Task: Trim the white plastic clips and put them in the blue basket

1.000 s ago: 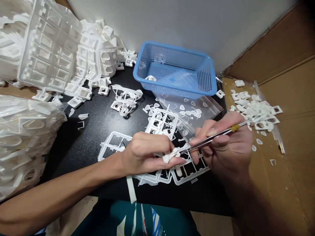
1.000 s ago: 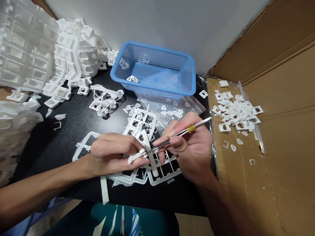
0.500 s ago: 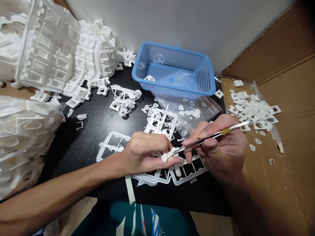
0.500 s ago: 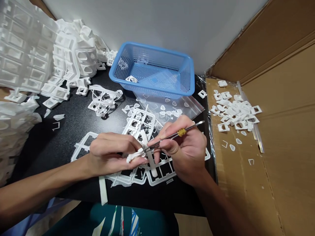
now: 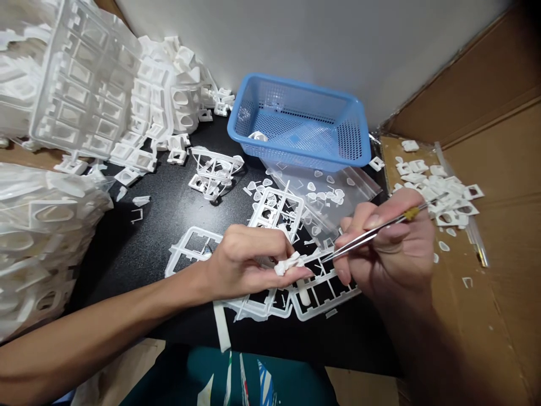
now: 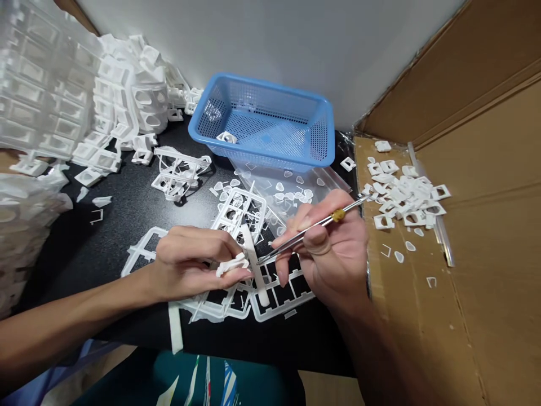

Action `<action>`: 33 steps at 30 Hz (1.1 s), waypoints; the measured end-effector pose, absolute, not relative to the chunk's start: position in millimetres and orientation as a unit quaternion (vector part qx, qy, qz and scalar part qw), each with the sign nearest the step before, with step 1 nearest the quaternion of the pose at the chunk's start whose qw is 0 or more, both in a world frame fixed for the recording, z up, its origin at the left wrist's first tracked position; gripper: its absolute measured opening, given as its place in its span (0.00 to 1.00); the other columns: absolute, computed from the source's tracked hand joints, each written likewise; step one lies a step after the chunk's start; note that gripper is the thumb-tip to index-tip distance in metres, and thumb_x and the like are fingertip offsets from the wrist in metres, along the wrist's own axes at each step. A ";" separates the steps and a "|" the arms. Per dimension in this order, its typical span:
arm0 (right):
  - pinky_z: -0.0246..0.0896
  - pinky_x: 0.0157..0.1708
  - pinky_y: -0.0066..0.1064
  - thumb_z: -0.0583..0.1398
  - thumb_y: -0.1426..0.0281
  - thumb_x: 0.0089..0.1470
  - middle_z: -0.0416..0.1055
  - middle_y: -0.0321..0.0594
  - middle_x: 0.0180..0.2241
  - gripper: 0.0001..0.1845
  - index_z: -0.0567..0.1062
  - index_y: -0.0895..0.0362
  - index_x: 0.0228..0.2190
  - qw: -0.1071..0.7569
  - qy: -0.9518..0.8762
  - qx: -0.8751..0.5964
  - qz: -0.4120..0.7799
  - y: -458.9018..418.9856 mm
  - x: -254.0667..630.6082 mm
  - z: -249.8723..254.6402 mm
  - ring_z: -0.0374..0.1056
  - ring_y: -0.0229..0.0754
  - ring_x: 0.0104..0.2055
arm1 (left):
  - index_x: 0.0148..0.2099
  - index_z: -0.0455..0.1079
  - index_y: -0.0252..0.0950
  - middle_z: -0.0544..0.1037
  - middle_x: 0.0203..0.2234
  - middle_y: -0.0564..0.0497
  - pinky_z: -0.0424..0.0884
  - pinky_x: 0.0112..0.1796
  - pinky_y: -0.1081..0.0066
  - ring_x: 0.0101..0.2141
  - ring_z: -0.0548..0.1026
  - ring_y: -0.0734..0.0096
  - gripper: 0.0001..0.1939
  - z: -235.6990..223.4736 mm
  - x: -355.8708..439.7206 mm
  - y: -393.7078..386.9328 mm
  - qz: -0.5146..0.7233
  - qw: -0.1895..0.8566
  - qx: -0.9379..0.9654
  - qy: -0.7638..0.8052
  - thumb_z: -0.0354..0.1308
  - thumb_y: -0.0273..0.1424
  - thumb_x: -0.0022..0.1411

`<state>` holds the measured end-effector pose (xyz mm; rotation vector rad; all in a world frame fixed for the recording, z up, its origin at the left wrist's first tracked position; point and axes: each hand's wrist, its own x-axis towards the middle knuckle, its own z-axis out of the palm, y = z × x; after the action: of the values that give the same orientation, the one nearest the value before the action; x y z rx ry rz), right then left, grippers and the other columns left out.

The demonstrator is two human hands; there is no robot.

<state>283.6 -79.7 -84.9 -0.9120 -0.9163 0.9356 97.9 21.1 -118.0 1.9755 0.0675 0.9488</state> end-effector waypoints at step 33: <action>0.71 0.18 0.32 0.69 0.65 0.61 0.83 0.40 0.33 0.08 0.76 0.52 0.39 0.675 -0.469 -0.410 0.395 -81.7 272.5 -92.4 0.75 0.40 0.21 | 0.27 0.69 0.32 0.80 0.24 0.48 0.74 0.27 0.77 0.25 0.79 0.73 0.15 -116.4 95.2 21.5 0.370 0.475 0.798 0.009 0.71 0.26 0.63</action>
<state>272.5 -81.7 -92.4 -0.9217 -1.0555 0.8873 95.2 21.5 -116.4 1.9518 0.0222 0.9048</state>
